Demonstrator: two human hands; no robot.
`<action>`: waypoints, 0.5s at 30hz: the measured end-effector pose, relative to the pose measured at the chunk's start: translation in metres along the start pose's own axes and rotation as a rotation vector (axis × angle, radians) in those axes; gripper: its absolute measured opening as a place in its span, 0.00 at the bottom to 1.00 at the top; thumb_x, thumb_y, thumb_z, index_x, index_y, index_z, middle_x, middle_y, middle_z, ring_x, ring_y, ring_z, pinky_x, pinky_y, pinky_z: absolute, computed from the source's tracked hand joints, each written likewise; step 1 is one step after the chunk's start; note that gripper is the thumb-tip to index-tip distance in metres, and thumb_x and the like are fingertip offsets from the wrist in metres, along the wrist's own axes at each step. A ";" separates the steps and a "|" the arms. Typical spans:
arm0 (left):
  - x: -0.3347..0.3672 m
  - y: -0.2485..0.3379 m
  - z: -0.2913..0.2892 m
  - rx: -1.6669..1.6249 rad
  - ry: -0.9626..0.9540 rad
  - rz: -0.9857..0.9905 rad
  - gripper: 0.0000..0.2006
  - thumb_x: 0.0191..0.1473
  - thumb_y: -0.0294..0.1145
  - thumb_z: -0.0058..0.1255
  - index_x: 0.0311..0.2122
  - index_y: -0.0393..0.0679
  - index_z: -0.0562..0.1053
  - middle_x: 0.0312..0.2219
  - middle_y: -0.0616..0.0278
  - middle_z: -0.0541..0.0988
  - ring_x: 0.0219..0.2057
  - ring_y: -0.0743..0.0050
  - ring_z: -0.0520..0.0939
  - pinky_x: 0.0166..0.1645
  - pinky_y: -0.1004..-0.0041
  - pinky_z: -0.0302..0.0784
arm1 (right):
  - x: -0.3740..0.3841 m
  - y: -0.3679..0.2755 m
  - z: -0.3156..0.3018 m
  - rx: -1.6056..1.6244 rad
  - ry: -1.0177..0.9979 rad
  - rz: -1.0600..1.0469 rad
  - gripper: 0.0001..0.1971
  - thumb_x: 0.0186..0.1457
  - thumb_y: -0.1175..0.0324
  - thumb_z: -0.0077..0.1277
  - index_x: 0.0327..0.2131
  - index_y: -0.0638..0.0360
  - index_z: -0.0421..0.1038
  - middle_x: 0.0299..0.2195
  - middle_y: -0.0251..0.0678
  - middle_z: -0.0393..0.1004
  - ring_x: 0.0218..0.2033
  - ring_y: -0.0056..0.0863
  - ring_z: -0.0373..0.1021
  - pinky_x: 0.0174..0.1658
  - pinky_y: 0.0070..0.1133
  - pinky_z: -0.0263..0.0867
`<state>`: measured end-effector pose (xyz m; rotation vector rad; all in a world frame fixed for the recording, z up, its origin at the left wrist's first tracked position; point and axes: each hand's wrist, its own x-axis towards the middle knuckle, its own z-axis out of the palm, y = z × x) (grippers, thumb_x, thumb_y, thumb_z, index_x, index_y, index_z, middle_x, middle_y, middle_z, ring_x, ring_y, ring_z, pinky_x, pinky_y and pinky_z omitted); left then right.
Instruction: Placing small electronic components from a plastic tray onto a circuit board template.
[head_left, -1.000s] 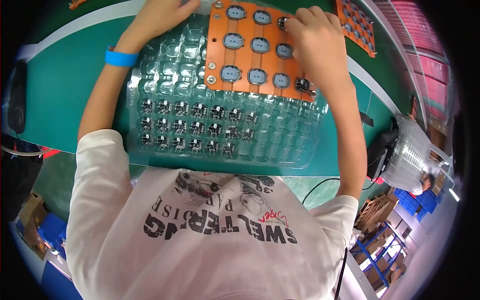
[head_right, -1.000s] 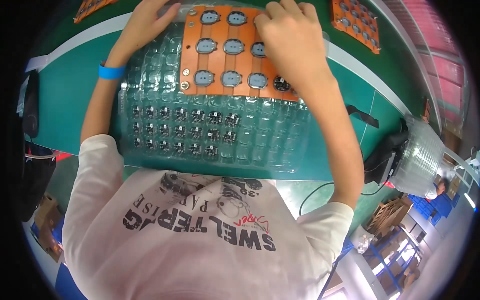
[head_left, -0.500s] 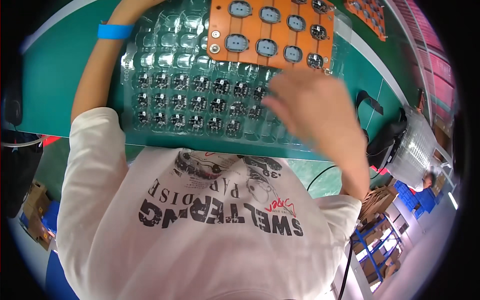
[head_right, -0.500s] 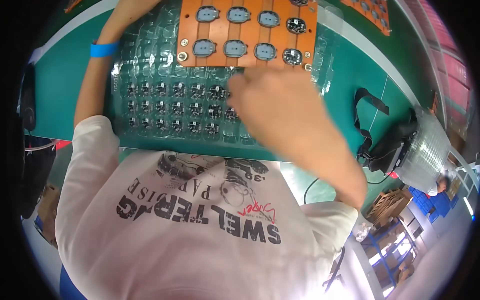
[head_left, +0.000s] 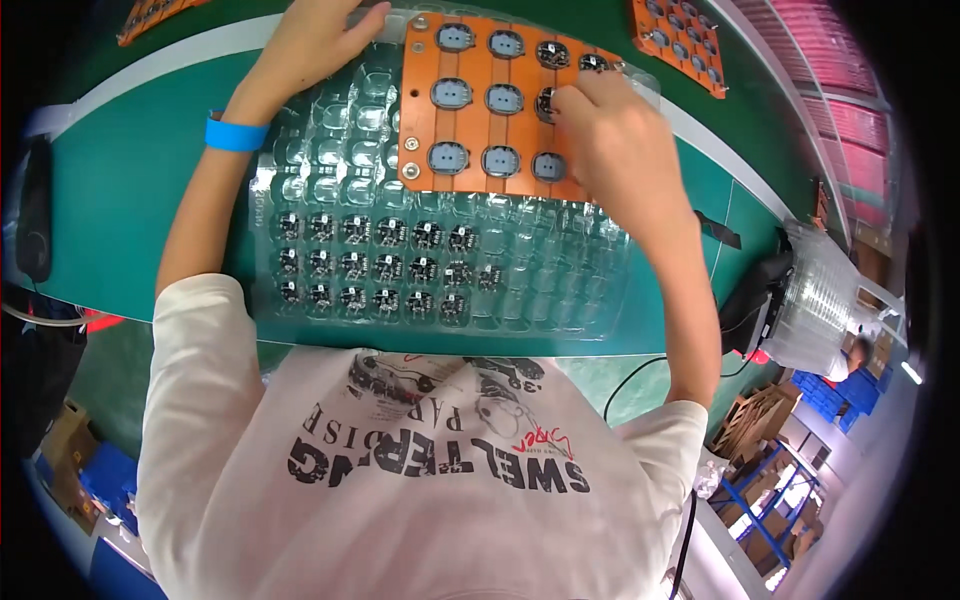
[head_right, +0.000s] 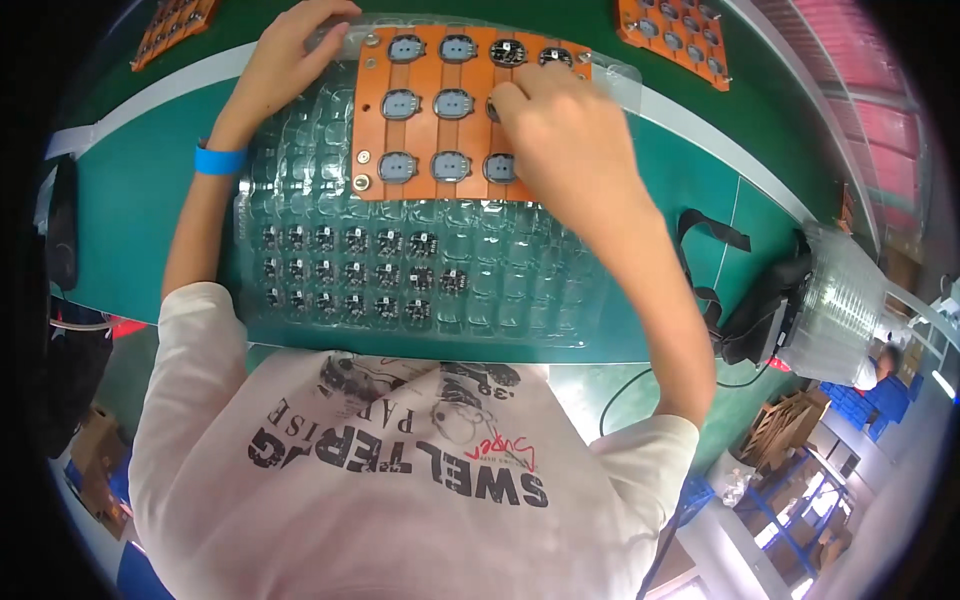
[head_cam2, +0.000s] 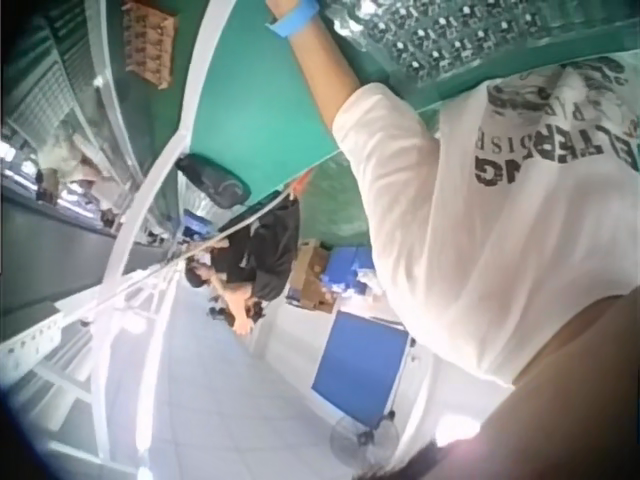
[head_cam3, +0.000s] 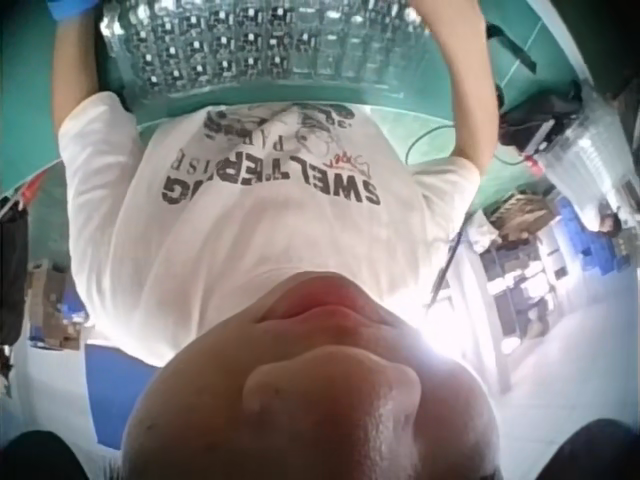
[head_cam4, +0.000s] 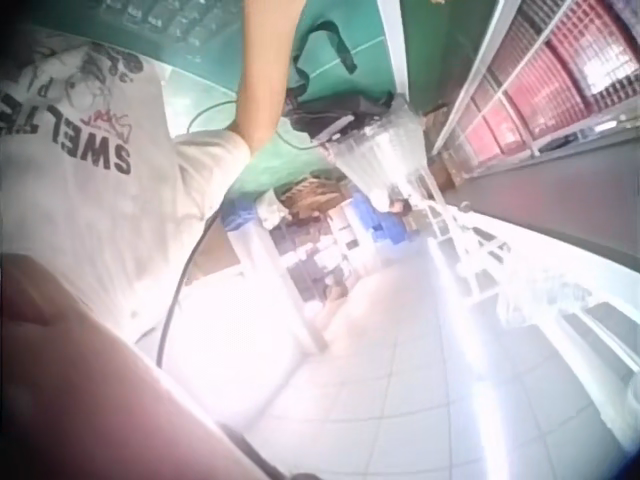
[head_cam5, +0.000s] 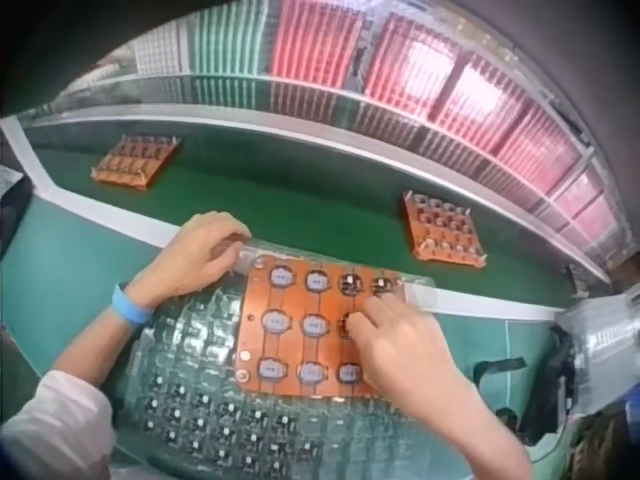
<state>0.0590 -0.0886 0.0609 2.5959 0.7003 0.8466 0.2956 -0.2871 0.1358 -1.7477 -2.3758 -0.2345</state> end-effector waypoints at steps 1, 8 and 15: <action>0.001 -0.001 0.000 -0.003 0.007 0.015 0.10 0.51 0.27 0.51 0.40 0.39 0.74 0.36 0.51 0.77 0.42 0.48 0.77 0.49 0.59 0.70 | 0.000 -0.002 0.003 -0.030 0.008 -0.030 0.07 0.42 0.79 0.56 0.28 0.61 0.71 0.28 0.37 0.69 0.34 0.39 0.70 0.35 0.31 0.67; 0.003 -0.002 -0.002 0.011 -0.011 0.014 0.10 0.52 0.27 0.50 0.40 0.38 0.73 0.37 0.50 0.77 0.43 0.47 0.77 0.50 0.60 0.70 | 0.007 -0.003 0.001 -0.125 -0.007 -0.089 0.09 0.37 0.80 0.56 0.27 0.60 0.71 0.28 0.35 0.68 0.36 0.37 0.67 0.41 0.30 0.64; 0.002 -0.002 0.001 0.016 -0.019 0.024 0.10 0.52 0.28 0.50 0.40 0.38 0.74 0.36 0.50 0.77 0.43 0.48 0.77 0.50 0.60 0.70 | 0.005 0.003 0.004 -0.070 -0.069 -0.053 0.10 0.36 0.80 0.57 0.28 0.60 0.72 0.31 0.36 0.70 0.39 0.37 0.68 0.46 0.31 0.64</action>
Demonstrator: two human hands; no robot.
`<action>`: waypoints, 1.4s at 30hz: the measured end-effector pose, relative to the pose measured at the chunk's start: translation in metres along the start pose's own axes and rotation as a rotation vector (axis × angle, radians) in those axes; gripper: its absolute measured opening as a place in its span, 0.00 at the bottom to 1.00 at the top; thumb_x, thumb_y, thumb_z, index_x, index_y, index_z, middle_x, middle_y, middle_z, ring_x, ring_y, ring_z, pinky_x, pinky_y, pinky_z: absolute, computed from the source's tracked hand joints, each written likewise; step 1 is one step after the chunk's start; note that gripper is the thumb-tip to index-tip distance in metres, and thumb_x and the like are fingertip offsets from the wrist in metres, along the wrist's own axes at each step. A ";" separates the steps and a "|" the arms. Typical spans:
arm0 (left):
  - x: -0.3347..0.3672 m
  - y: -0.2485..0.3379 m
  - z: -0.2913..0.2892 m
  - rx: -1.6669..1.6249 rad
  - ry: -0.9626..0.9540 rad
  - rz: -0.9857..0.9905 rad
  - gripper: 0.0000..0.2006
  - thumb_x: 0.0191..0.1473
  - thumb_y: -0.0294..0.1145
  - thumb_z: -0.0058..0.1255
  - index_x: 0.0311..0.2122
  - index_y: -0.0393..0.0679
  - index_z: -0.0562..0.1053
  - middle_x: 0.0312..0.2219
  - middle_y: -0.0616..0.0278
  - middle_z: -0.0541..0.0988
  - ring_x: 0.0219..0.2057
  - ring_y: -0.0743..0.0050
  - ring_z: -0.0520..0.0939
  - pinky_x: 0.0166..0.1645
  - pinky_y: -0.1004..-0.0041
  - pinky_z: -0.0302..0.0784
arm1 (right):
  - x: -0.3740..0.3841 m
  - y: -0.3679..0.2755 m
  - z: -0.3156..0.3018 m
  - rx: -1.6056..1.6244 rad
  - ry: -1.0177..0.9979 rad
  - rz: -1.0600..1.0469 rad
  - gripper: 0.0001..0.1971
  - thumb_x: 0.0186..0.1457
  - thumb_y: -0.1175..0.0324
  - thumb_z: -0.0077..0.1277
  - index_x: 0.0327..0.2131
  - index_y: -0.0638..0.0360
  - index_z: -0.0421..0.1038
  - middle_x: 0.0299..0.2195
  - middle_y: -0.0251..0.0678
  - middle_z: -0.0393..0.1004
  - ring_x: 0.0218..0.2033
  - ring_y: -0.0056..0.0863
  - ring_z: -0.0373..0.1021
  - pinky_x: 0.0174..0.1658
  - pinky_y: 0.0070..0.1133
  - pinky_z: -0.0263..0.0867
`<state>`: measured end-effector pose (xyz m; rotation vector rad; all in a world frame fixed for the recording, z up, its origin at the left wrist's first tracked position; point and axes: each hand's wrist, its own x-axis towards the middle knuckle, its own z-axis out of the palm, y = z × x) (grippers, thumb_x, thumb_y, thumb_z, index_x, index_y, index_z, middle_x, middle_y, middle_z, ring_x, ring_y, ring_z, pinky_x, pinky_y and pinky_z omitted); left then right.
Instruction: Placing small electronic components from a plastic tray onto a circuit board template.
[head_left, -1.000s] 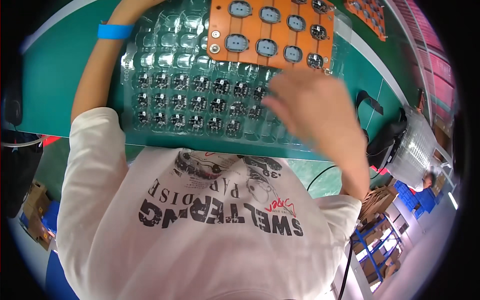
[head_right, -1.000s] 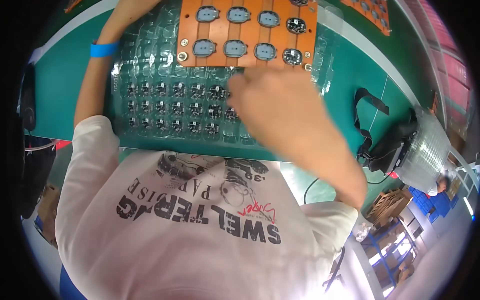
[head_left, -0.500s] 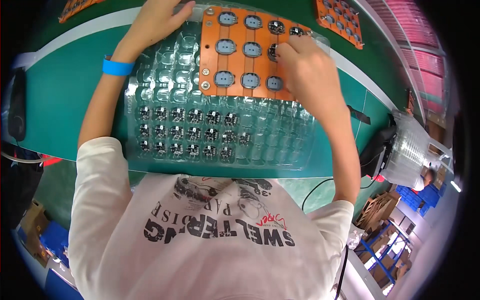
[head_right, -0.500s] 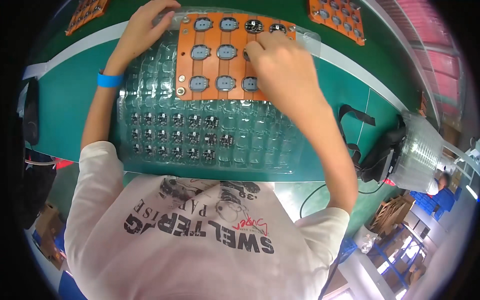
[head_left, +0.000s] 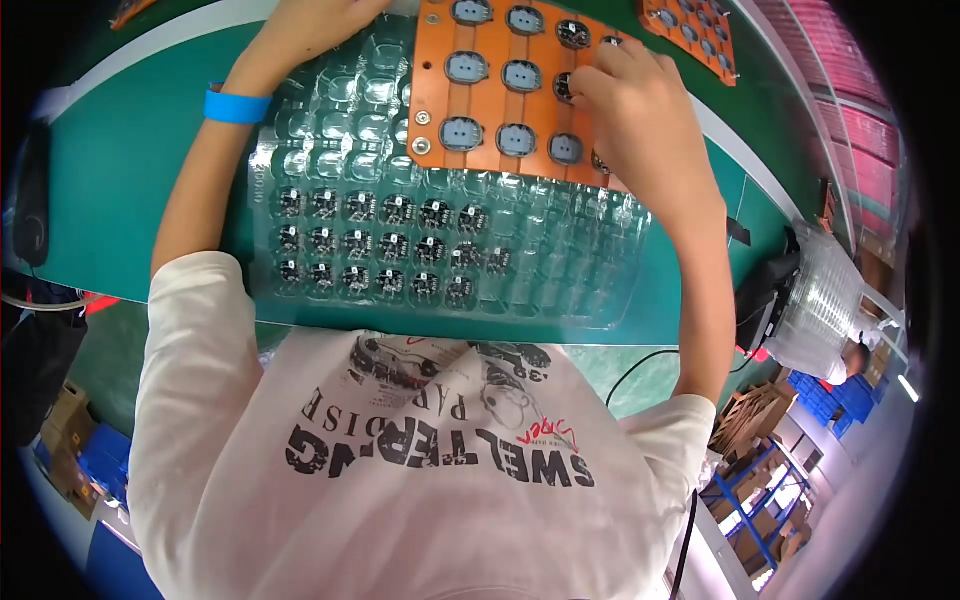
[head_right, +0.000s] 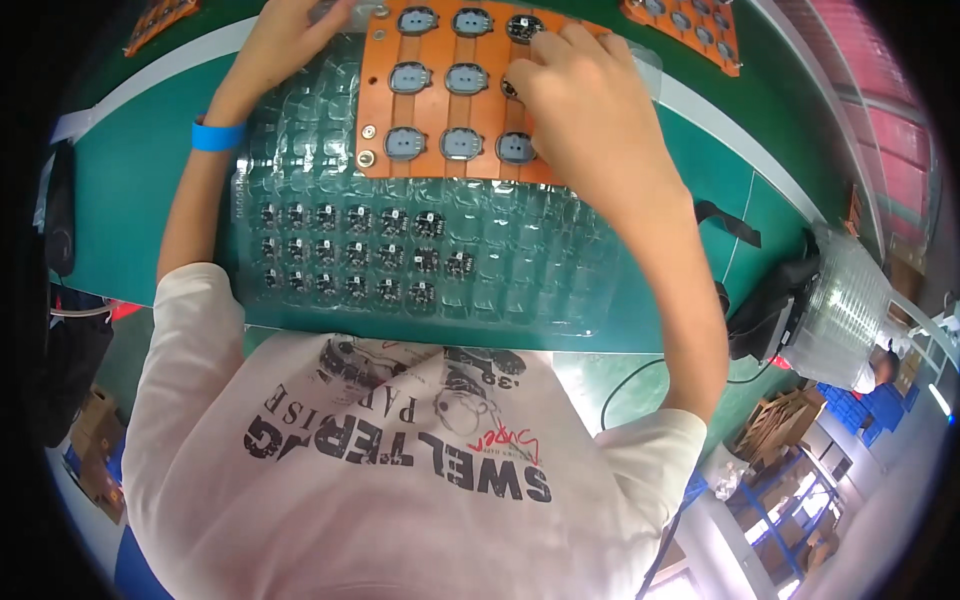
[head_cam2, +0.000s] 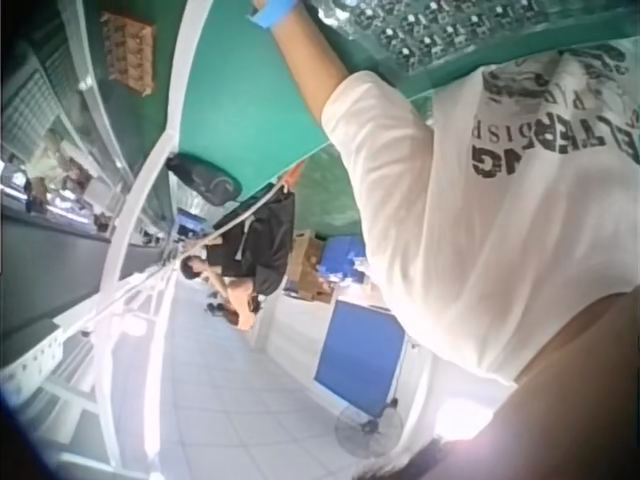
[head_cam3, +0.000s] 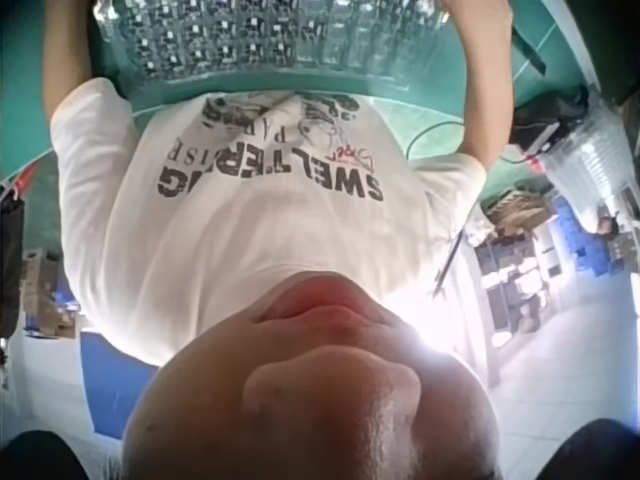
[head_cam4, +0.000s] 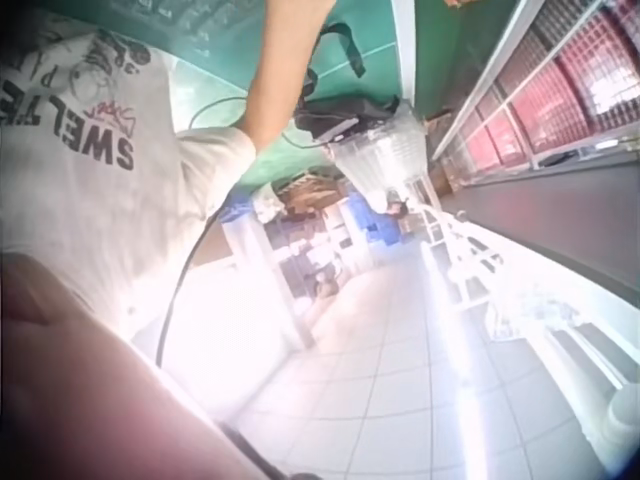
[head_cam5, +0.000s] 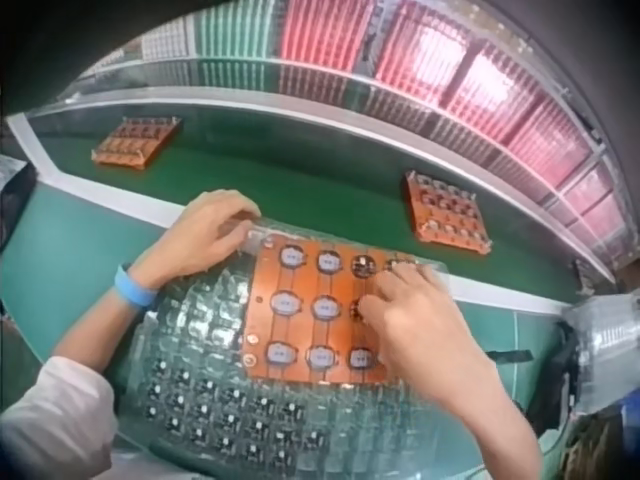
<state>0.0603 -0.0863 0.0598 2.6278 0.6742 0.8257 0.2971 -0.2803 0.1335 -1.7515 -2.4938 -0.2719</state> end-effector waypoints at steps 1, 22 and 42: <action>0.001 -0.001 0.002 -0.011 0.015 0.002 0.10 0.53 0.28 0.50 0.40 0.38 0.74 0.36 0.50 0.77 0.42 0.48 0.77 0.49 0.60 0.71 | 0.001 -0.002 -0.001 -0.051 -0.031 -0.019 0.11 0.37 0.79 0.57 0.30 0.61 0.73 0.31 0.37 0.70 0.40 0.37 0.68 0.47 0.31 0.63; 0.002 0.010 -0.007 -0.027 -0.007 -0.037 0.11 0.53 0.29 0.49 0.40 0.37 0.74 0.37 0.49 0.78 0.43 0.48 0.77 0.49 0.60 0.72 | -0.027 -0.043 -0.048 0.280 -0.057 0.189 0.04 0.47 0.76 0.53 0.26 0.61 0.67 0.25 0.38 0.71 0.27 0.38 0.73 0.27 0.31 0.68; 0.001 0.007 -0.006 -0.031 0.026 -0.003 0.11 0.53 0.29 0.48 0.40 0.36 0.74 0.37 0.48 0.78 0.42 0.47 0.78 0.48 0.59 0.72 | -0.017 -0.038 -0.033 0.017 -0.319 0.064 0.05 0.50 0.72 0.56 0.30 0.59 0.69 0.26 0.37 0.74 0.26 0.38 0.74 0.27 0.31 0.69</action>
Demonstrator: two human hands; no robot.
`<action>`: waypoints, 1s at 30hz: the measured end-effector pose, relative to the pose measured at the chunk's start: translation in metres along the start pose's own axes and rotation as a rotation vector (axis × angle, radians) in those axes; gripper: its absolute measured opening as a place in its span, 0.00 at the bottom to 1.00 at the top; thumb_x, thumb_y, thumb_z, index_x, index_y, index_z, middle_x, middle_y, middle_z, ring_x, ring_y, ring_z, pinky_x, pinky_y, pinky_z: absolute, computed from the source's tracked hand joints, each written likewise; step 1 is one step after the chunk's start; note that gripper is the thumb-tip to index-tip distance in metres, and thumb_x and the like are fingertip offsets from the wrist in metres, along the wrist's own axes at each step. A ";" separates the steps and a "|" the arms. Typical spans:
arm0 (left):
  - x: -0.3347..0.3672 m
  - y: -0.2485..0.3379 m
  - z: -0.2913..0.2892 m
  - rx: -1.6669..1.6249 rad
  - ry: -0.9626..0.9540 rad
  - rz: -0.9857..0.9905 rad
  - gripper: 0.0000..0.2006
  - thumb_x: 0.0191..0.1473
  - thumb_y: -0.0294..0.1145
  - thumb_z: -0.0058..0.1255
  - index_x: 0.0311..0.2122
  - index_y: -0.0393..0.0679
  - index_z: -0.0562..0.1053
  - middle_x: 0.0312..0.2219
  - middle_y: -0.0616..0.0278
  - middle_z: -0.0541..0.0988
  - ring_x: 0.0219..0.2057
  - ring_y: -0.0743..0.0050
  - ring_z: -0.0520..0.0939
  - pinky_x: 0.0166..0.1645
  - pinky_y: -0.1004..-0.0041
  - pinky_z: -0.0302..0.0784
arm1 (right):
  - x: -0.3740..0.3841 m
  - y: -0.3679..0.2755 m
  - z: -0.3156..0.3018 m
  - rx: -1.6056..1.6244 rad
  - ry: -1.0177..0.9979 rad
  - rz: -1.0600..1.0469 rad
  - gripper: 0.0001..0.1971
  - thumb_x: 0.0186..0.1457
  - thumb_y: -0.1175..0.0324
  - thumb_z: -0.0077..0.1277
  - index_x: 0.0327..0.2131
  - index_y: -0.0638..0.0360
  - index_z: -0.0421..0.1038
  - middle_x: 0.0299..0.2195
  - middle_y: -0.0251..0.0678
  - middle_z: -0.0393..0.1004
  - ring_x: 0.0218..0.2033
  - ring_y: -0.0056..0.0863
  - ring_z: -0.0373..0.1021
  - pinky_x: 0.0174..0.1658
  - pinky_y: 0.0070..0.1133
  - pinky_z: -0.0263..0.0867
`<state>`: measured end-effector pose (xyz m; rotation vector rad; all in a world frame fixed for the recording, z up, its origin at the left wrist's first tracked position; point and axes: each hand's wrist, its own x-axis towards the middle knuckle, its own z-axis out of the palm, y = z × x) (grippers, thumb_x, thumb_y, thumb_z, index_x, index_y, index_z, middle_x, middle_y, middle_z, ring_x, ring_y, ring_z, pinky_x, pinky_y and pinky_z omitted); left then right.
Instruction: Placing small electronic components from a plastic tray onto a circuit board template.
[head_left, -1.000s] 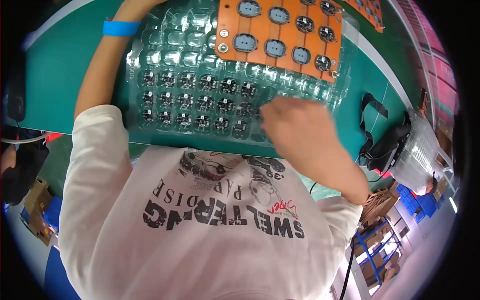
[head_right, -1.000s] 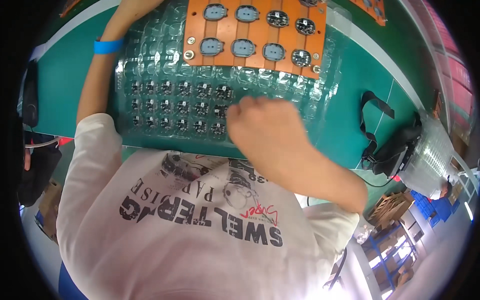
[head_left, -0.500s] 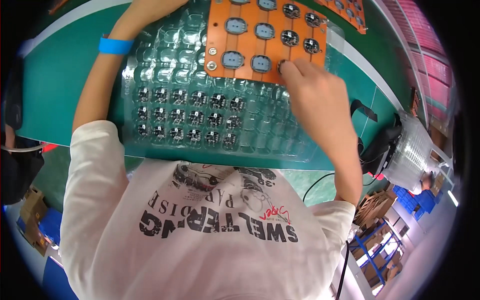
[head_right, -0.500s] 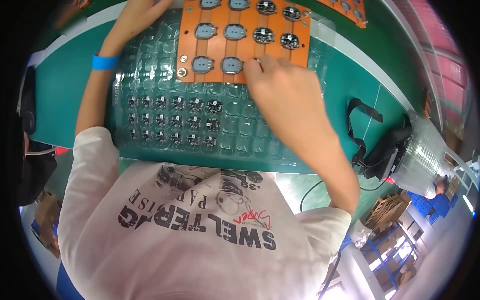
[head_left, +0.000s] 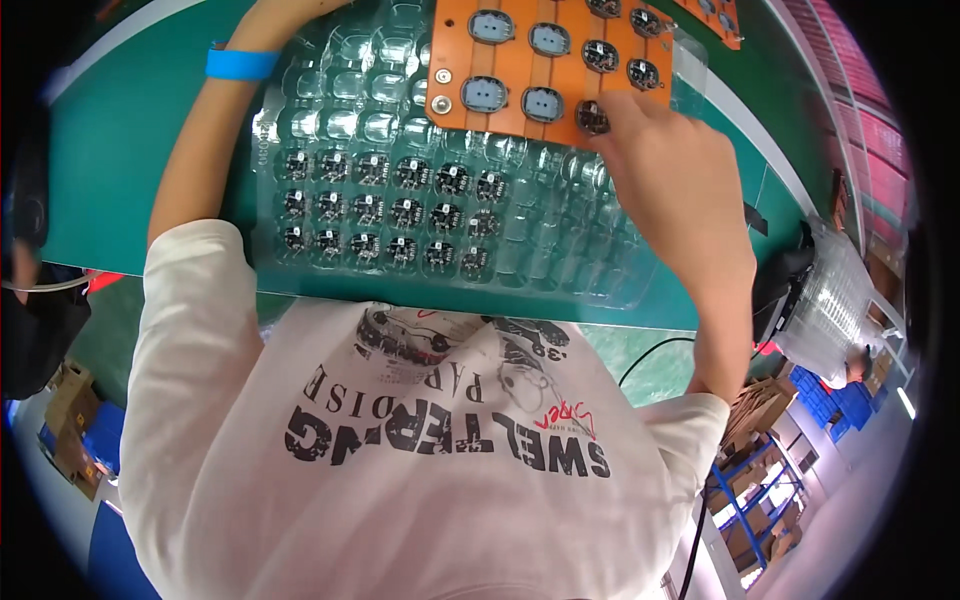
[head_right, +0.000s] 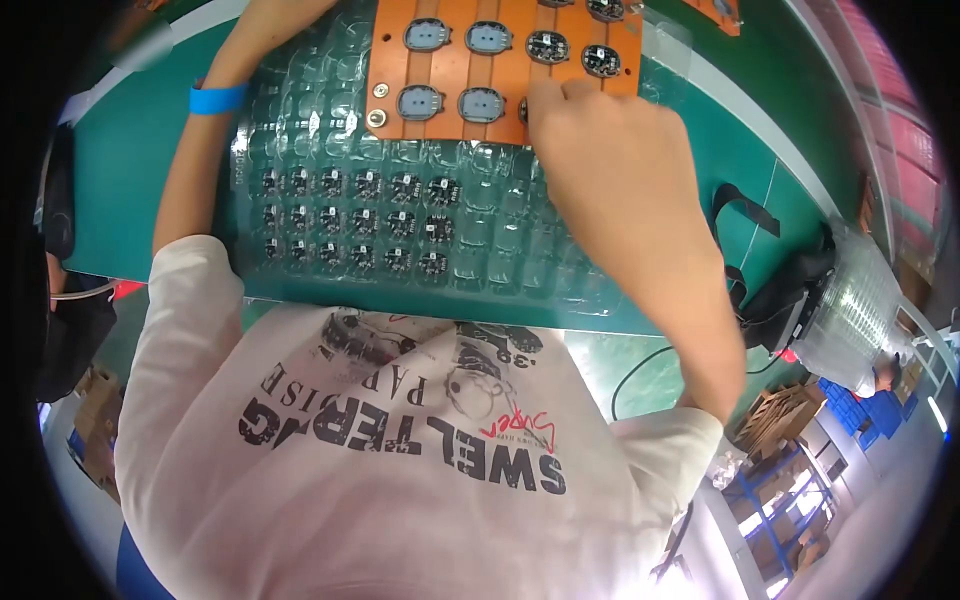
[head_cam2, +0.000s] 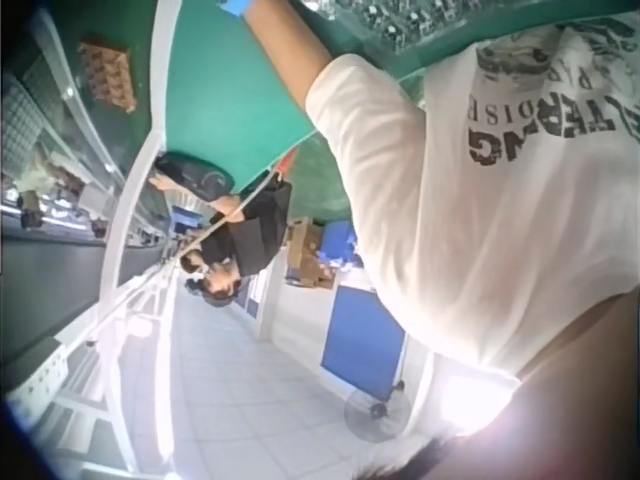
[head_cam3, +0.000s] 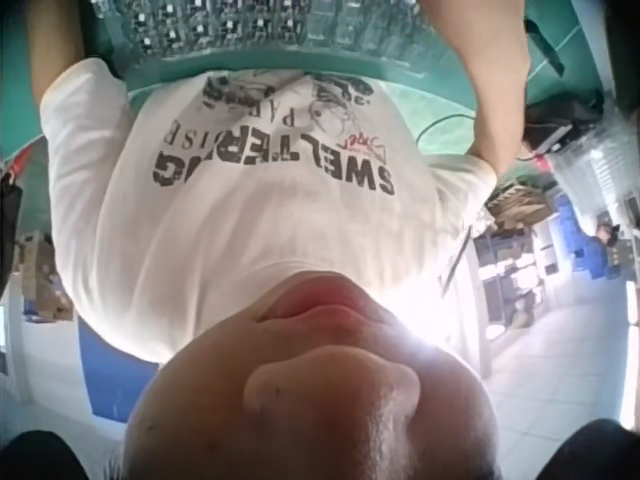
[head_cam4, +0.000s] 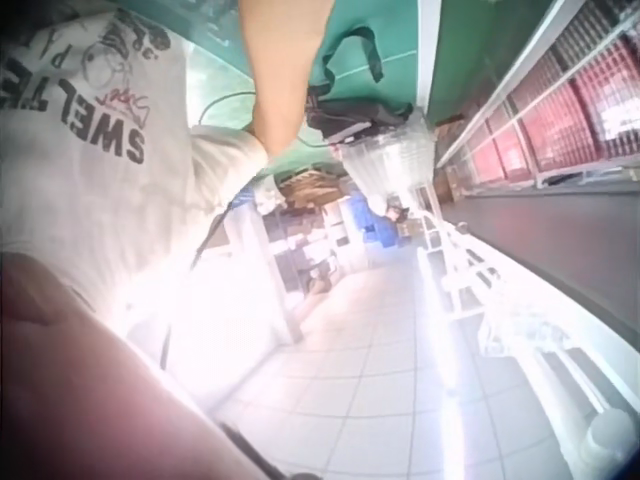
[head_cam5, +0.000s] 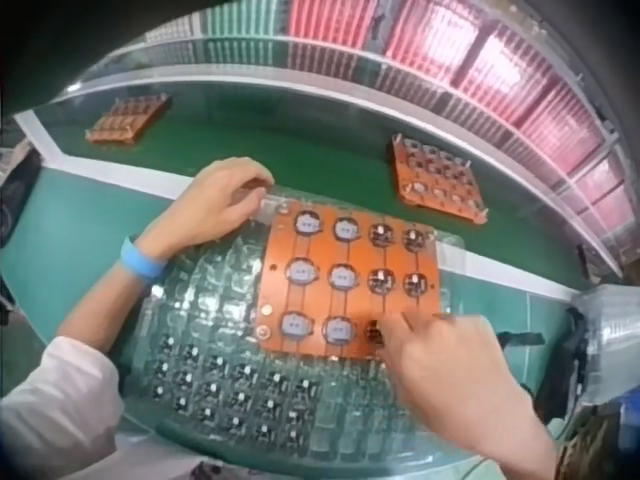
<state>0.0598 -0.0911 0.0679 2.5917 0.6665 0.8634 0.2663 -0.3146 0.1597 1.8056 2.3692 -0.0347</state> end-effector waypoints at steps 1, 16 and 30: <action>-0.002 -0.001 0.000 0.010 -0.006 -0.023 0.11 0.53 0.29 0.49 0.40 0.36 0.74 0.37 0.48 0.78 0.42 0.47 0.78 0.48 0.59 0.72 | -0.002 -0.005 -0.004 0.095 0.042 0.059 0.06 0.52 0.71 0.56 0.30 0.59 0.69 0.26 0.38 0.74 0.26 0.39 0.74 0.27 0.32 0.68; 0.003 0.003 0.000 -0.007 0.001 0.024 0.10 0.53 0.29 0.48 0.39 0.37 0.73 0.36 0.49 0.77 0.41 0.47 0.77 0.48 0.60 0.72 | -0.001 -0.022 -0.005 0.165 0.293 0.031 0.04 0.44 0.75 0.54 0.26 0.58 0.70 0.23 0.35 0.71 0.23 0.38 0.72 0.24 0.31 0.66; 0.003 0.002 0.001 -0.028 0.003 0.014 0.10 0.54 0.29 0.48 0.40 0.35 0.73 0.36 0.48 0.77 0.41 0.46 0.78 0.47 0.59 0.72 | 0.017 -0.009 0.021 0.185 0.161 -0.085 0.04 0.51 0.73 0.56 0.28 0.59 0.70 0.23 0.38 0.72 0.24 0.41 0.71 0.25 0.33 0.65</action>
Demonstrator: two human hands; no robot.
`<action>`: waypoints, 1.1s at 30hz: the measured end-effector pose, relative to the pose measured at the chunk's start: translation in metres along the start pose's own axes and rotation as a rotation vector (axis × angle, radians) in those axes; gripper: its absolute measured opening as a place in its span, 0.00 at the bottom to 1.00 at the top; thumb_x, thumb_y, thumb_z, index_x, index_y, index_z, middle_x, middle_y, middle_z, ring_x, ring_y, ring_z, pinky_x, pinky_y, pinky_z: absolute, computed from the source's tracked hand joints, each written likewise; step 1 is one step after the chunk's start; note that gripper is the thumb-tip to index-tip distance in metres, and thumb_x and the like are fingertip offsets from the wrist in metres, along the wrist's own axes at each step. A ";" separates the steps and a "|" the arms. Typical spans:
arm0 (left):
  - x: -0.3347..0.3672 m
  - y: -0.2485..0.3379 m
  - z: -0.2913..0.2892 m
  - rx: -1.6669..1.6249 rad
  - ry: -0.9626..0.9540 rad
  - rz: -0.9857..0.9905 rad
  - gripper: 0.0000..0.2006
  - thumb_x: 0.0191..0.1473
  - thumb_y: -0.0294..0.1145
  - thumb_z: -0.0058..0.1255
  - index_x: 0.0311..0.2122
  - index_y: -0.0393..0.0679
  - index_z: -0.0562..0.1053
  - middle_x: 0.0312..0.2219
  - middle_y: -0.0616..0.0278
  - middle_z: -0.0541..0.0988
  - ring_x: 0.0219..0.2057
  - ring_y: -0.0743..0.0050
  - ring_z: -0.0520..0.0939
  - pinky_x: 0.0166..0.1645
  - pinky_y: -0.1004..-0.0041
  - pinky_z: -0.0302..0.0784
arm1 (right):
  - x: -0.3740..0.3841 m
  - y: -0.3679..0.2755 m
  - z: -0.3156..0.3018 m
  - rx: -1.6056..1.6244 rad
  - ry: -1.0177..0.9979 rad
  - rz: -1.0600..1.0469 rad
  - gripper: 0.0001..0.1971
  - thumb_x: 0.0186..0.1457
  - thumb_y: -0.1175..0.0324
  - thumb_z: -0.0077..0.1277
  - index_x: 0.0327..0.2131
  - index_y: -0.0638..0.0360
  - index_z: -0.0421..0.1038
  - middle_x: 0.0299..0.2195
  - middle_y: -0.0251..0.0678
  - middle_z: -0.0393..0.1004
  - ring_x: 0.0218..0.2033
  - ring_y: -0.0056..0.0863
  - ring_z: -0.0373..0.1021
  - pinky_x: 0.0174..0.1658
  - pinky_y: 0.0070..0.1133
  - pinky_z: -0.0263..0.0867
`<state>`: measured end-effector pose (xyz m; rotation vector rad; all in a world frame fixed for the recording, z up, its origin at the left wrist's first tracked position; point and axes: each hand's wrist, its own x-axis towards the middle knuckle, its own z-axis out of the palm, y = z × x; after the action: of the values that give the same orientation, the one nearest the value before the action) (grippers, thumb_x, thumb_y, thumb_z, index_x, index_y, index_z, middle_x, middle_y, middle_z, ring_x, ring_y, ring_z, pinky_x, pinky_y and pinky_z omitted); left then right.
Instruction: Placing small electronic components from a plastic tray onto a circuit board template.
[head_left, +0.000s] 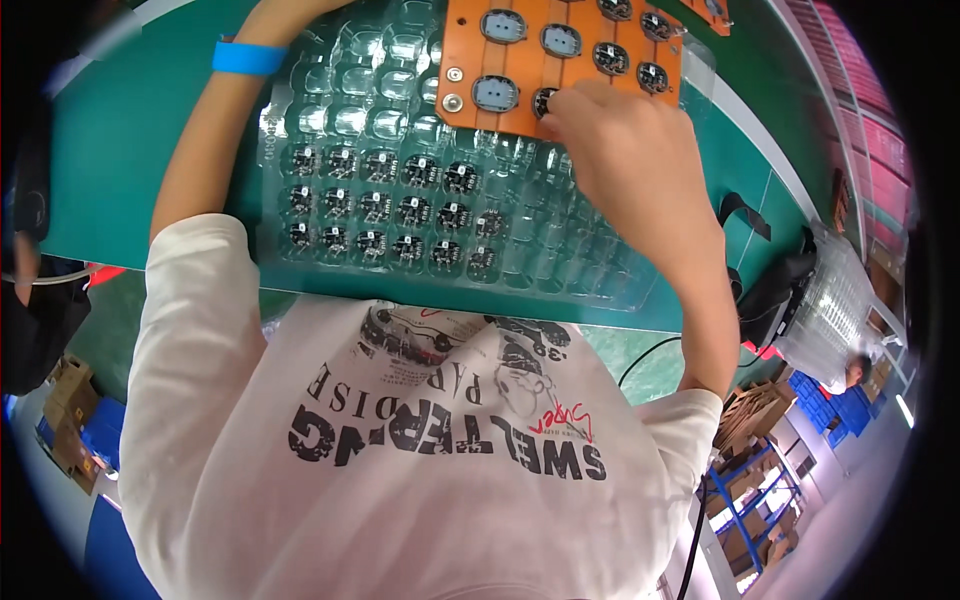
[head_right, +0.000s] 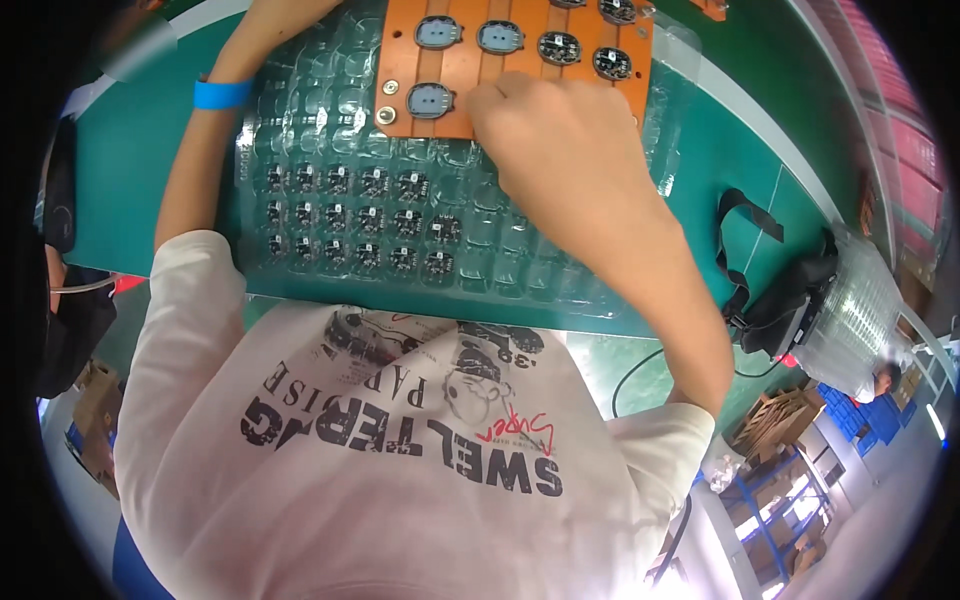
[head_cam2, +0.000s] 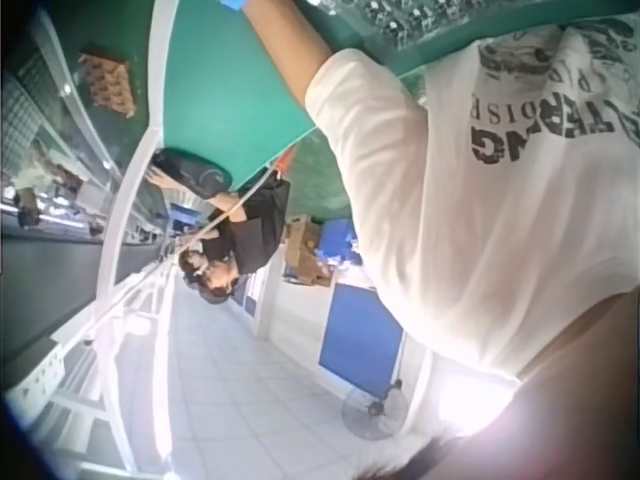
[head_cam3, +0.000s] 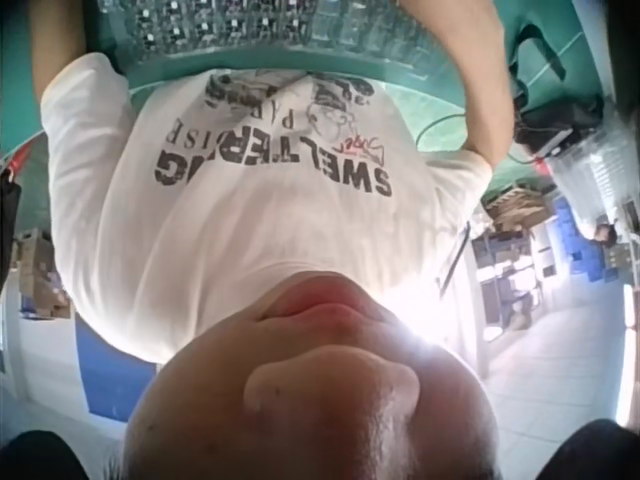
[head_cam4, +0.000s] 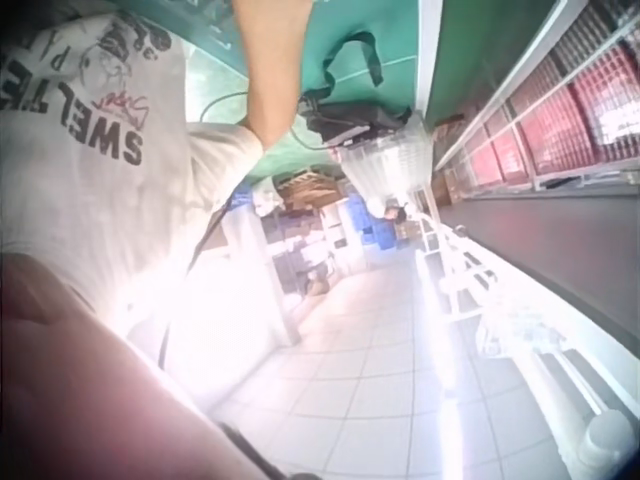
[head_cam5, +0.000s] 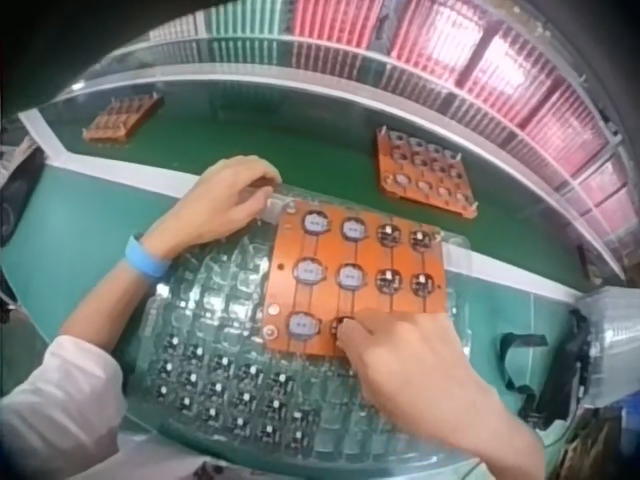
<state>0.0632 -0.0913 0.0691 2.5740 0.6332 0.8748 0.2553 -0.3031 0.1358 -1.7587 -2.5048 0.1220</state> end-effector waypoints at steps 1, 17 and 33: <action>0.000 0.001 0.000 -0.003 0.009 0.001 0.10 0.54 0.29 0.48 0.40 0.35 0.73 0.36 0.47 0.77 0.41 0.47 0.78 0.47 0.59 0.72 | 0.000 0.000 0.001 0.009 0.017 0.005 0.05 0.52 0.72 0.56 0.27 0.60 0.70 0.23 0.38 0.72 0.24 0.42 0.71 0.25 0.33 0.65; -0.002 -0.001 0.001 0.012 -0.001 -0.013 0.10 0.54 0.29 0.49 0.40 0.35 0.73 0.37 0.47 0.78 0.42 0.47 0.78 0.48 0.59 0.72 | -0.022 -0.028 -0.024 0.196 -0.057 0.088 0.08 0.50 0.68 0.59 0.33 0.58 0.72 0.25 0.37 0.74 0.25 0.39 0.73 0.26 0.32 0.66; -0.004 -0.007 0.005 0.021 -0.012 -0.014 0.10 0.53 0.28 0.50 0.40 0.38 0.74 0.36 0.49 0.78 0.42 0.47 0.77 0.49 0.59 0.70 | -0.030 -0.035 0.003 0.148 -0.288 -0.342 0.04 0.42 0.73 0.53 0.24 0.59 0.69 0.24 0.34 0.69 0.27 0.31 0.72 0.28 0.26 0.70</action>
<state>0.0614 -0.0884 0.0602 2.5884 0.6590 0.8517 0.2324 -0.3430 0.1363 -1.3157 -2.8639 0.5566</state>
